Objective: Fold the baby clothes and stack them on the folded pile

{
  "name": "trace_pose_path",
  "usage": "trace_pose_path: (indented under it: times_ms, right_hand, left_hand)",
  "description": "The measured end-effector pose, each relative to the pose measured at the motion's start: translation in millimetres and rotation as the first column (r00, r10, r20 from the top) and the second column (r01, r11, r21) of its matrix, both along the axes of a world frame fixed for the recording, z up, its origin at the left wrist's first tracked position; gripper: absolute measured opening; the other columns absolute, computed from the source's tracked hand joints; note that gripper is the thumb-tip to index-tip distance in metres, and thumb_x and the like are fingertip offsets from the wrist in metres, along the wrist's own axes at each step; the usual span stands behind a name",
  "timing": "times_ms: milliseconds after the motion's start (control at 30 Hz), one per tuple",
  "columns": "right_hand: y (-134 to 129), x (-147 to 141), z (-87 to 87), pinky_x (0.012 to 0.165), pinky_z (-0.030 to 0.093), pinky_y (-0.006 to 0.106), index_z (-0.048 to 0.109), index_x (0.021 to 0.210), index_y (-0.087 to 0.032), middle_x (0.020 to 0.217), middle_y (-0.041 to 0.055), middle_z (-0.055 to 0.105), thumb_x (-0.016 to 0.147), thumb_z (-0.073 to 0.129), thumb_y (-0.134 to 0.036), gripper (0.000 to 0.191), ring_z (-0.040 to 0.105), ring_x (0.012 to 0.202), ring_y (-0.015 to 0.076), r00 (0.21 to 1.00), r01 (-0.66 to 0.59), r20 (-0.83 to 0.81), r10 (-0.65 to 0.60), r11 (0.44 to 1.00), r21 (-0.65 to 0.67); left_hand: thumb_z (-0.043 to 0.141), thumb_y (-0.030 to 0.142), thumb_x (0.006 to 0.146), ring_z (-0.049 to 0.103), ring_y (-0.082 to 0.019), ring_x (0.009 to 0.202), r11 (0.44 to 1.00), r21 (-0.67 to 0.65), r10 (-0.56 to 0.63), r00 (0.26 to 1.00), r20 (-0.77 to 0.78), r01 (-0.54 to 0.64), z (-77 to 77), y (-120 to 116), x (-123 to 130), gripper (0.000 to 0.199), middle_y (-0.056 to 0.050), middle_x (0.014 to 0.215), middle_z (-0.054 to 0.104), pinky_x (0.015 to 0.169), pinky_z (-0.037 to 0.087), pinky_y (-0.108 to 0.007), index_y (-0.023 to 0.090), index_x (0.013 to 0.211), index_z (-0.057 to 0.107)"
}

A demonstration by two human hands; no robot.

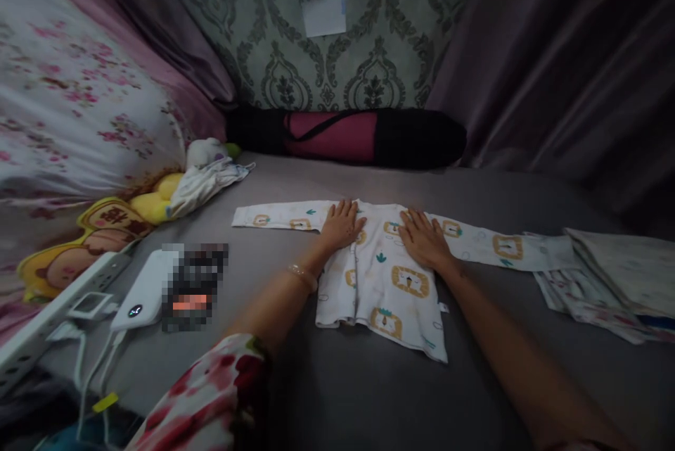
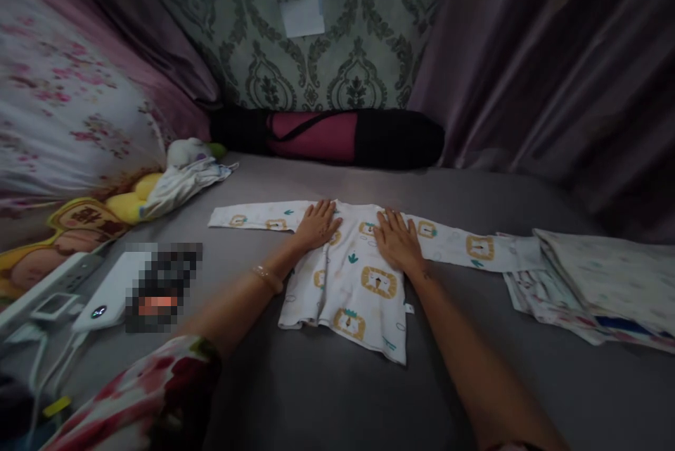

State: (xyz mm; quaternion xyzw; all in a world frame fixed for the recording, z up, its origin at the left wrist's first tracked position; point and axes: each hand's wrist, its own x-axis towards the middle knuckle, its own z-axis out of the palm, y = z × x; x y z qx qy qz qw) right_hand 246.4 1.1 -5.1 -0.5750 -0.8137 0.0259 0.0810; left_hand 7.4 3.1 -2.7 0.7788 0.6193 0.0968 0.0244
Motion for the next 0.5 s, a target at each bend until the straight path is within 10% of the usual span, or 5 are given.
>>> trace_pose_path:
  times_ms: [267,500]
  right_hand:
    - [-5,13,6.8,0.104,0.04,0.043,0.053,0.129,-0.011,0.137,0.0177,0.053,0.091,0.034,-0.037,0.05,0.048,0.128,0.0259,0.91,0.056,-0.414,0.011,0.987,0.149]
    - [-75,46,23.5,0.072,0.05,0.035,0.066,0.097,-0.016,0.093,0.0121,0.071,0.08,0.042,-0.045,0.041,0.066,0.083,0.0252,0.832,0.298,-0.494,-0.251,0.954,0.017]
  left_hand:
    - [0.032,0.04,0.097,0.039,-0.029,0.132,0.973,0.226,0.035,0.998,0.059,-0.048,21.2,-20,-1,0.049,-0.02,0.142,0.043,0.111,0.027,-0.041,0.007,0.133,0.043]
    - [0.05,0.04,0.09,0.052,-0.028,0.108,0.94,0.098,0.304,0.933,0.19,-0.327,42.5,-90,-39,0.032,-0.016,0.11,0.056,0.095,0.041,-0.04,0.013,0.107,0.057]
